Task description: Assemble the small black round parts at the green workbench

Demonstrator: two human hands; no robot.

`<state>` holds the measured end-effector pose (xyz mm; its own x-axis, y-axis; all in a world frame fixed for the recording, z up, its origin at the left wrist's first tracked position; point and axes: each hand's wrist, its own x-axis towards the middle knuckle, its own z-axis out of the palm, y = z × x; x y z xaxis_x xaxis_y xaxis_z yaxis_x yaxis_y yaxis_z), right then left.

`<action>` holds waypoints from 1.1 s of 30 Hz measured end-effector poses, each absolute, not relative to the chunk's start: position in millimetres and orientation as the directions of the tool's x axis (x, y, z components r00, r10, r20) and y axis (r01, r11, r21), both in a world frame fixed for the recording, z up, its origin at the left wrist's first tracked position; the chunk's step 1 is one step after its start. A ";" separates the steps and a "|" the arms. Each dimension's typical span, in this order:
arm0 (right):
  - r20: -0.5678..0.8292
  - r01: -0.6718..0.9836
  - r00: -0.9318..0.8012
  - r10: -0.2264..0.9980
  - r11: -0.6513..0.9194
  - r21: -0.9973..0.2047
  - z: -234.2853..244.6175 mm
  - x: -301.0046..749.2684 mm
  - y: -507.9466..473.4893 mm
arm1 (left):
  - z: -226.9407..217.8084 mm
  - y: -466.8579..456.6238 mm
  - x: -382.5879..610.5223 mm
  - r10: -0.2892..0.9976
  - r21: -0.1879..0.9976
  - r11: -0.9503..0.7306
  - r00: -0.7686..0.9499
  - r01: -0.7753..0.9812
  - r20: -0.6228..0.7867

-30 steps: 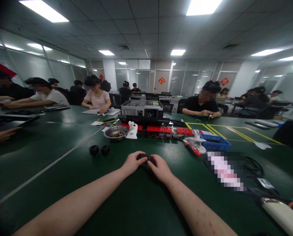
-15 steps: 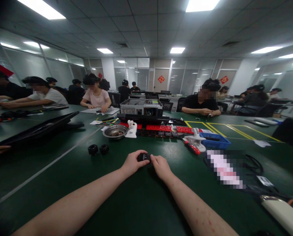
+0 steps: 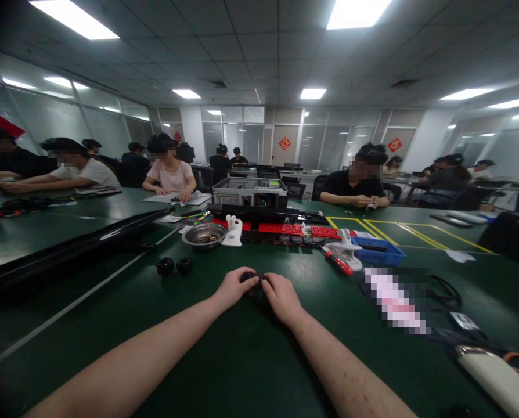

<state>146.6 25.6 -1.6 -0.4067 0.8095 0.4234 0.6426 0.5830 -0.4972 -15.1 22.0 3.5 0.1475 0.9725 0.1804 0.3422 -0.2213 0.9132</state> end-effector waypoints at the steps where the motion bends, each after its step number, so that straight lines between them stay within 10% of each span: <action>1: 0.421 0.648 -0.382 0.823 0.563 -0.512 -2.3 146.7 26.3 | 4.3 20.2 -14.7 0.966 0.883 -0.257 0.142 0.394 0.218; 8: 0.358 0.695 -0.301 0.884 0.461 -0.552 -7.0 148.3 32.5 | 10.3 11.4 -12.4 0.909 0.705 -0.409 0.196 0.579 0.367; 19: 0.472 0.581 -0.344 0.812 0.579 -0.572 -0.9 147.6 25.8 | 1.8 19.9 -11.4 0.973 0.925 -0.218 0.146 0.310 0.180; 33: 0.365 0.658 -0.320 0.875 0.482 -0.579 -4.4 145.6 30.5 | 8.9 12.6 -14.2 0.924 0.765 -0.377 0.150 0.522 0.353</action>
<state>145.6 30.5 -4.4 -0.3196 0.8746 0.3646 0.6580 0.4817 -0.5787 -14.2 12.6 8.9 0.1498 0.9235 0.3531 0.5224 -0.3772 0.7648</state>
